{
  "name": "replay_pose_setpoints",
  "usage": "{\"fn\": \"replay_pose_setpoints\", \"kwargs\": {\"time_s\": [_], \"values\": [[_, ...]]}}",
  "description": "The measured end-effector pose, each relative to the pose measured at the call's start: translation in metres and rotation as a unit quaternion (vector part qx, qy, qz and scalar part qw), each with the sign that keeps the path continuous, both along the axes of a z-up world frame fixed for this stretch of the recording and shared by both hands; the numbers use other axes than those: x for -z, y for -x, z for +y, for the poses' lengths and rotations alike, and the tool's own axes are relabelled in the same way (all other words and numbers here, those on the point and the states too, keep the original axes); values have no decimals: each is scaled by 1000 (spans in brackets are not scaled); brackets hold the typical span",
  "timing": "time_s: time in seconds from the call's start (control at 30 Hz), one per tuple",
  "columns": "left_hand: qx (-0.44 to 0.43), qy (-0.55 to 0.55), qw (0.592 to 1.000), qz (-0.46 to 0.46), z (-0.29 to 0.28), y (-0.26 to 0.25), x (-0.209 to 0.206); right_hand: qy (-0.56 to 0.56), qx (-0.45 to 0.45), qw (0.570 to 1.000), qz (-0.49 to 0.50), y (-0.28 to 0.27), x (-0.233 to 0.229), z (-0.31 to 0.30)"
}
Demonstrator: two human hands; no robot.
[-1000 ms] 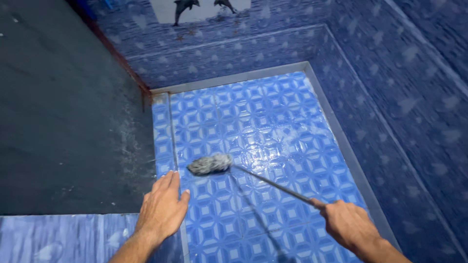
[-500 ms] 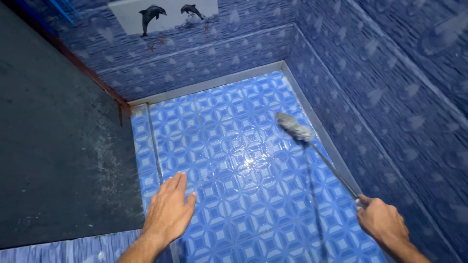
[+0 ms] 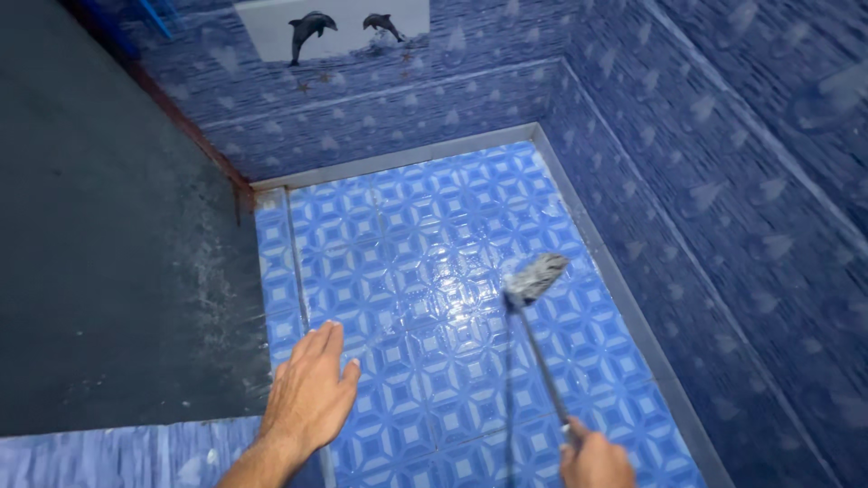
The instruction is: The person mops a blue tiled floor in a bathroom using a string mop and a bucket of soapy water. They repeatedly mop the floor, wring the mop, and apply soapy water from a sponge to the mop head while continuing to clean the surface.
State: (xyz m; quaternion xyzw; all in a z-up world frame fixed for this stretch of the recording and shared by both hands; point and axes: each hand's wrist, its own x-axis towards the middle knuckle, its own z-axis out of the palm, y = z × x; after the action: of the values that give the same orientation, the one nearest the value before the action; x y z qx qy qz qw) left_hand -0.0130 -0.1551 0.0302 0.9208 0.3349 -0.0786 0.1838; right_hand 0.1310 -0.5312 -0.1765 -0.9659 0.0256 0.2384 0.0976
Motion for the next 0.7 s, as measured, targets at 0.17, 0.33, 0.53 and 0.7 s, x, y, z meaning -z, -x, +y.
{"fn": "replay_pose_setpoints", "kwargs": {"time_s": [0.17,0.33,0.53,0.7], "values": [[-29,-4,999,16,8,33,-1,-128,-93,983,-93,78,22,18],[-58,-30,998,7,12,78,22,-133,-236,962,30,91,-7,44],[-91,-31,995,37,12,119,41,26,-349,914,205,101,-59,102],[-99,-10,993,65,4,128,30,91,-436,863,238,82,-87,83]]}}
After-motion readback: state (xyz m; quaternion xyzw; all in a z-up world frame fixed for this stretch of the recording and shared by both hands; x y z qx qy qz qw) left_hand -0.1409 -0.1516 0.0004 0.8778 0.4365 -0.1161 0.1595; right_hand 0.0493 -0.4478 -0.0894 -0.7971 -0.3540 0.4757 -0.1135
